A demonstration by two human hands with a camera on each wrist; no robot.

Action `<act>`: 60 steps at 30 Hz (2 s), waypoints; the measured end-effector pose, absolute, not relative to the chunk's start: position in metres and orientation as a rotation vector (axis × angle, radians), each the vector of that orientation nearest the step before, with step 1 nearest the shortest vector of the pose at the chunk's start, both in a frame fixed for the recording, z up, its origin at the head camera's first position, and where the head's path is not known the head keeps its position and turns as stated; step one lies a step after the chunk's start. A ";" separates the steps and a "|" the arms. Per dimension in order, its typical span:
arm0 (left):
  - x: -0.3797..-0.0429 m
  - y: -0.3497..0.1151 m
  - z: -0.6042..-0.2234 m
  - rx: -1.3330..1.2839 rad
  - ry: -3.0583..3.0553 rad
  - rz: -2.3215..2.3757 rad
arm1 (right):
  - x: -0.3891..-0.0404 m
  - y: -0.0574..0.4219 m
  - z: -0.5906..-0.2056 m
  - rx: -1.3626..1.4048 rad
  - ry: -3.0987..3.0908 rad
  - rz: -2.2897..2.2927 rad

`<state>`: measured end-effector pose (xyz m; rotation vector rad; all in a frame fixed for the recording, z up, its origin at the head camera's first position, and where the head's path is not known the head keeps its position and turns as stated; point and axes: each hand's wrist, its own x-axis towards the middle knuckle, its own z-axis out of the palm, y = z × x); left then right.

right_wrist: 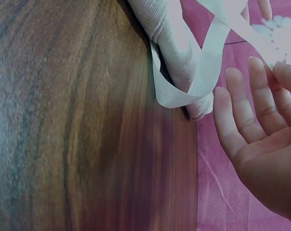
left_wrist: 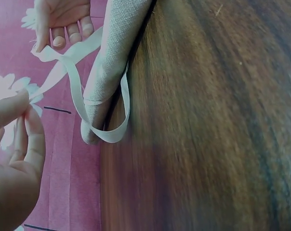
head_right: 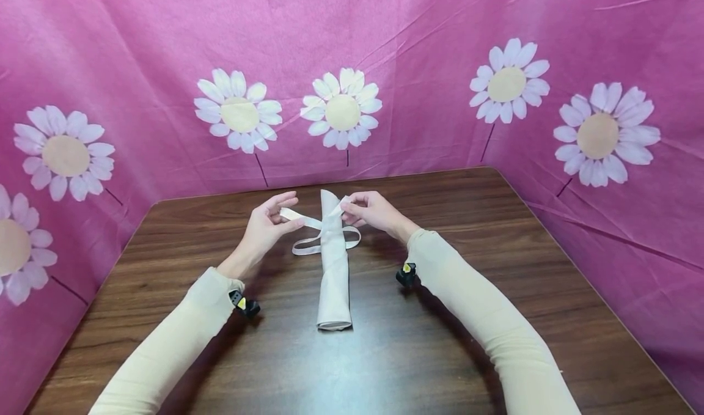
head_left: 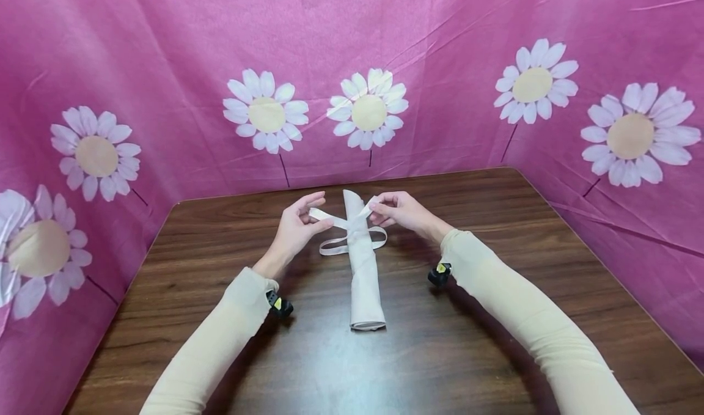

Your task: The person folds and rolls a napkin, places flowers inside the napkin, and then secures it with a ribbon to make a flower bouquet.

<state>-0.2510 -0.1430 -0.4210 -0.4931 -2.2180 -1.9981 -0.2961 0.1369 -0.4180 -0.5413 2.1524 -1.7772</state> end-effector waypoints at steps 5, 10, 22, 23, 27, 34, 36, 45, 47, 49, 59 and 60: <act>-0.250 -0.147 -0.421 -0.524 -2.273 -2.073 | -0.297 0.141 -0.418 -0.502 2.166 -1.765; -0.249 -0.153 -0.422 -0.464 -2.429 -2.129 | -0.297 0.146 -0.420 -0.402 2.160 -1.733; -0.248 -0.162 -0.417 -0.434 -2.810 -2.035 | -0.298 0.152 -0.416 -0.316 2.159 -1.602; -0.248 -0.164 -0.415 -0.442 -2.819 -2.020 | -0.298 0.152 -0.413 -0.325 2.171 -1.588; -0.253 -0.169 -0.402 -0.485 -2.835 -1.952 | -0.301 0.155 -0.399 -0.358 2.225 -1.534; -0.260 -0.173 -0.384 -0.514 -2.747 -1.864 | -0.307 0.168 -0.386 -0.379 2.342 -1.374; -0.260 -0.174 -0.385 -0.502 -2.715 -1.868 | -0.308 0.174 -0.388 -0.371 2.361 -1.336; -0.255 -0.180 -0.403 -0.492 -2.733 -1.887 | -0.307 0.191 -0.396 -0.301 2.365 -1.283; -0.253 -0.180 -0.405 -0.496 -2.733 -1.902 | -0.306 0.192 -0.398 -0.303 2.354 -1.282; -0.251 -0.180 -0.407 -0.513 -2.742 -1.915 | -0.305 0.194 -0.399 -0.313 2.346 -1.272; -0.238 -0.205 -0.419 -0.475 -2.760 -1.979 | -0.302 0.214 -0.408 -0.253 2.282 -1.370; -0.238 -0.209 -0.420 -0.464 -2.748 -1.984 | -0.301 0.217 -0.408 -0.248 2.273 -1.387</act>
